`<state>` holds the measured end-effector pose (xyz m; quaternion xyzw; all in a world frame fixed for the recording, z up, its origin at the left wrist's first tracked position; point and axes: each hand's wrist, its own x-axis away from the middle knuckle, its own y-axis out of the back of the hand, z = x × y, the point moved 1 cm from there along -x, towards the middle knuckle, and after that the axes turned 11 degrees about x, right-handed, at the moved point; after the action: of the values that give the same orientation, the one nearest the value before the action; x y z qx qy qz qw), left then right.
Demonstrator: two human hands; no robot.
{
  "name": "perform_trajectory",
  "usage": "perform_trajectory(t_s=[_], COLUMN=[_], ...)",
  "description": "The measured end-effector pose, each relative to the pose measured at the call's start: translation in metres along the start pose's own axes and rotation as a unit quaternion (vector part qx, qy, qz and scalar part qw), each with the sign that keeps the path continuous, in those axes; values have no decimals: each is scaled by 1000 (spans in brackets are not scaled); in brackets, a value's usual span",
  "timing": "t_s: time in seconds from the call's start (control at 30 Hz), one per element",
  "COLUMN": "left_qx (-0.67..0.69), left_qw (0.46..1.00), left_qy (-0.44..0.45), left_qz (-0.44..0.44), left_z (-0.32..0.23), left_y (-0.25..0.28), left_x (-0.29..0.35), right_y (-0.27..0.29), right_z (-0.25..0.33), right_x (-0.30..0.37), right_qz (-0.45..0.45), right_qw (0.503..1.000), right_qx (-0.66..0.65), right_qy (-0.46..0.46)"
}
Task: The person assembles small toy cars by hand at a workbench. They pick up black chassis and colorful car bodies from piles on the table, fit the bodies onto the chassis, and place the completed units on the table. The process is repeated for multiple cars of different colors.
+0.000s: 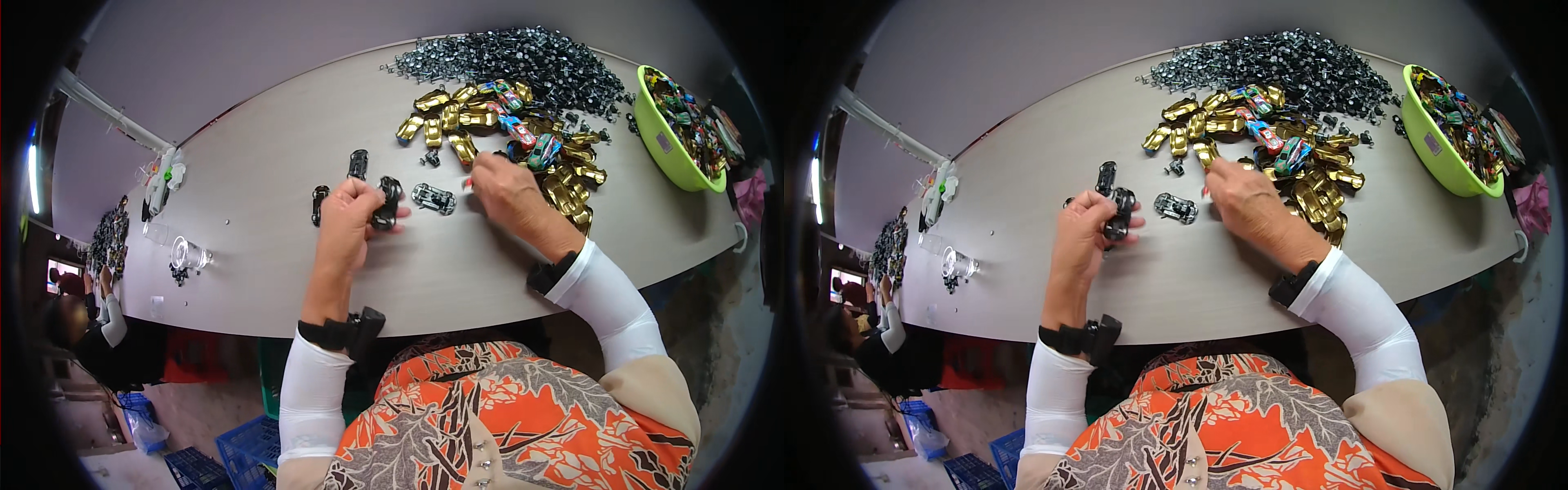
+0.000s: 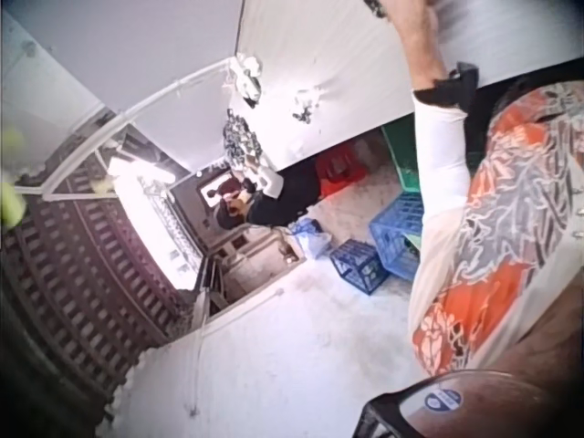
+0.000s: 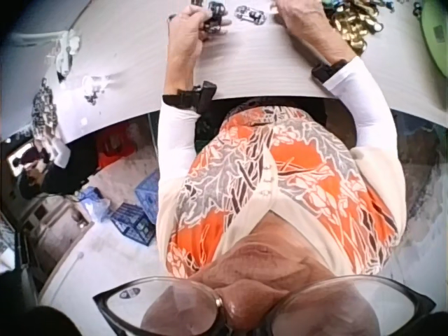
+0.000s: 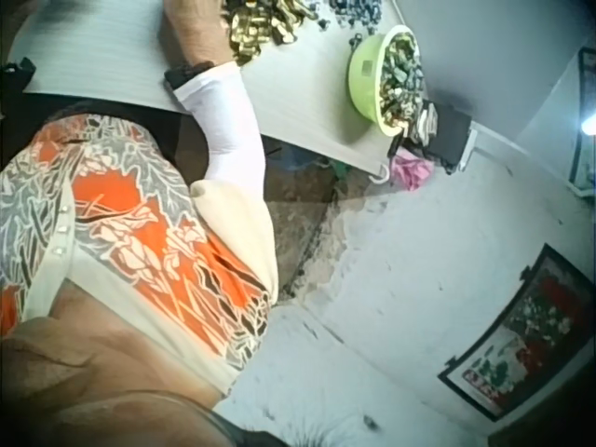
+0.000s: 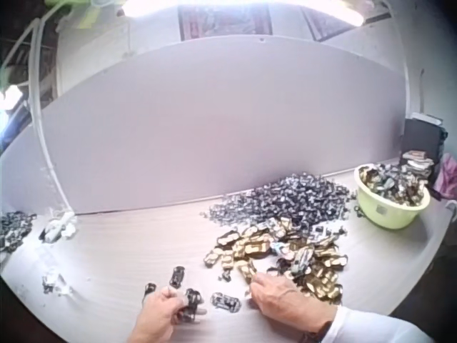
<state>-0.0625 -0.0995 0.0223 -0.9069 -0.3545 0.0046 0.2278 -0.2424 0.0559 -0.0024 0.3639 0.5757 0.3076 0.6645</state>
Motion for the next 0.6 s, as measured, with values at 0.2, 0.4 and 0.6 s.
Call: perform_trajectory(t_s=[0.2,0.4,0.6], left_qx=[56,27,25], left_qw=[993,992,992], left_qy=[108,120,114], left_qz=[13,-12,44], left_z=[31,48,53], left_y=[9,16,13], left_x=[31,53,58], right_y=[15,28,26], right_z=[15,-2,16], right_x=[15,31,11], right_qz=[56,44,164], right_qw=[982,974,985], right_qx=[-180,-173,-48], right_qy=[-23,-139,-28])
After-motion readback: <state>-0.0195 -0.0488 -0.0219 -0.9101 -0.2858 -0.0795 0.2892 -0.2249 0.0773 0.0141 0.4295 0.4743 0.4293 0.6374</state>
